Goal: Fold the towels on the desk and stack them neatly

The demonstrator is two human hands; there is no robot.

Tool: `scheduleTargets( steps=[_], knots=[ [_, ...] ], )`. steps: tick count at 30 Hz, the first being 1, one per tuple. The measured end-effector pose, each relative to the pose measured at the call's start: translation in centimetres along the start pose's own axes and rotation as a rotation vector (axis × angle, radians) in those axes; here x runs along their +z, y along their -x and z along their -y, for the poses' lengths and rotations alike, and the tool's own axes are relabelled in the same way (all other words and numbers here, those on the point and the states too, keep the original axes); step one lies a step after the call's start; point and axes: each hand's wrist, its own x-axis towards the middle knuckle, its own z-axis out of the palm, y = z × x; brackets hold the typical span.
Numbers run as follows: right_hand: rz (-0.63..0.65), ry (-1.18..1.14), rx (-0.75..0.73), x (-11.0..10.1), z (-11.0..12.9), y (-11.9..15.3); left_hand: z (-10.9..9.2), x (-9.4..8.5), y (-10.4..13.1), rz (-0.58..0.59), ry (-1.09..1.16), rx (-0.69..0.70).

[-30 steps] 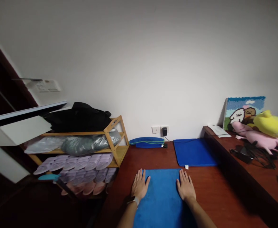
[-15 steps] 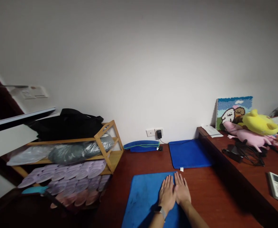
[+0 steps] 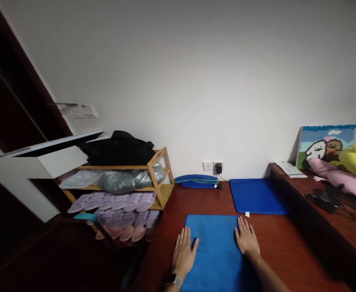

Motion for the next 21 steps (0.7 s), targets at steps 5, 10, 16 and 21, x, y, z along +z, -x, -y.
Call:
scheduleTargets(
  steps=[5, 10, 16, 21],
  knots=[
    [-0.031, 0.000, -0.008, -1.0, 0.4, 0.9, -1.0, -1.1, 0.0, 0.015, 0.011, 0.009],
    [-0.094, -0.050, -0.086, -1.5, -0.2, 6.0, -1.2, -1.2, -0.1, 0.003, 0.011, 0.010],
    [0.002, -0.085, -0.120, -0.3, -1.5, 13.2, -1.2, -2.4, -0.6, 0.029, -0.013, -0.009],
    [0.004, -0.063, -0.119, -0.6, -1.2, 14.2, -5.6, -4.1, 0.6, -0.096, 0.042, 0.144]
  ],
)
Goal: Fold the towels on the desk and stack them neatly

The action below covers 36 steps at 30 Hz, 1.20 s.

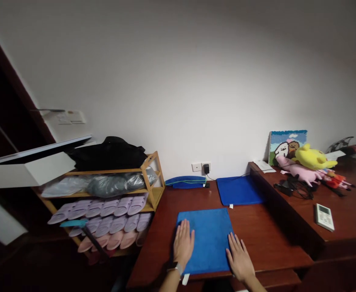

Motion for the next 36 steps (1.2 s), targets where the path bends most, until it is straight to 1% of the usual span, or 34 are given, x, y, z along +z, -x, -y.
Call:
scheduleTargets(
  steps=[2, 4, 5, 6, 7, 8, 9, 10, 11, 12, 15, 17, 18, 20, 22, 24, 30, 33, 36],
  knots=[
    [0.008, 0.010, -0.008, -0.2, 0.1, -0.1, -4.1, 0.4, 1.0, 0.044, 0.069, 0.143],
    [0.021, 0.016, -0.017, -0.4, 0.0, -0.2, -8.5, 1.4, 2.3, 0.137, 0.141, 0.307],
    [0.027, 0.018, -0.021, -0.4, 0.0, -0.1, -10.4, 2.0, 3.0, 0.175, 0.167, 0.336],
    [0.031, 0.021, -0.027, -0.5, 0.0, -0.1, -11.9, 2.5, 3.7, 0.207, 0.185, 0.340],
    [0.032, 0.023, -0.030, -0.5, -0.1, 0.0, -12.9, 2.9, 4.3, 0.228, 0.195, 0.320],
    [0.031, 0.026, -0.030, -0.5, 0.0, 0.0, -13.3, 3.2, 4.8, 0.240, 0.198, 0.285],
    [0.028, 0.028, -0.028, -0.5, 0.0, 0.0, -13.0, 3.2, 5.3, 0.247, 0.194, 0.246],
    [0.027, 0.029, -0.023, -0.5, 0.0, 0.1, -12.2, 3.0, 5.6, 0.251, 0.182, 0.206],
    [0.024, 0.027, -0.018, -0.5, 0.1, 0.1, -10.9, 2.6, 6.0, 0.255, 0.161, 0.164],
    [0.021, 0.025, -0.012, -0.5, 0.1, 0.1, -9.1, 2.0, 6.3, 0.260, 0.132, 0.111],
    [0.013, 0.021, -0.003, -0.6, 0.2, 0.1, -2.8, -0.3, 7.7, 0.267, 0.027, -0.062],
    [0.016, 0.028, 0.000, -0.6, 0.3, 0.2, 1.0, -1.6, 8.8, 0.264, -0.019, -0.133],
    [0.020, 0.033, 0.000, -0.6, 0.3, 0.2, 2.5, -2.0, 9.4, 0.263, -0.030, -0.142],
    [0.021, 0.042, -0.002, -0.6, 0.3, 0.3, 4.3, -2.5, 10.5, 0.259, -0.037, -0.129],
    [0.012, 0.050, -0.006, -0.4, 0.4, 0.4, 5.1, -2.6, 11.2, 0.245, -0.035, -0.110],
    [-0.010, 0.058, -0.004, 0.0, 0.5, 0.5, 5.2, -2.4, 11.6, 0.228, -0.038, -0.109],
    [-0.047, 0.047, -0.013, 1.6, 0.3, 0.4, 5.8, -0.9, 11.8, 0.167, -0.068, -0.087],
    [-0.058, 0.025, -0.015, 1.6, 0.3, 0.3, 6.1, -0.4, 11.9, 0.121, -0.092, -0.077],
    [-0.049, 0.008, -0.011, 1.1, 0.3, 0.3, 6.1, -0.3, 12.0, 0.113, -0.116, -0.083]
  ],
)
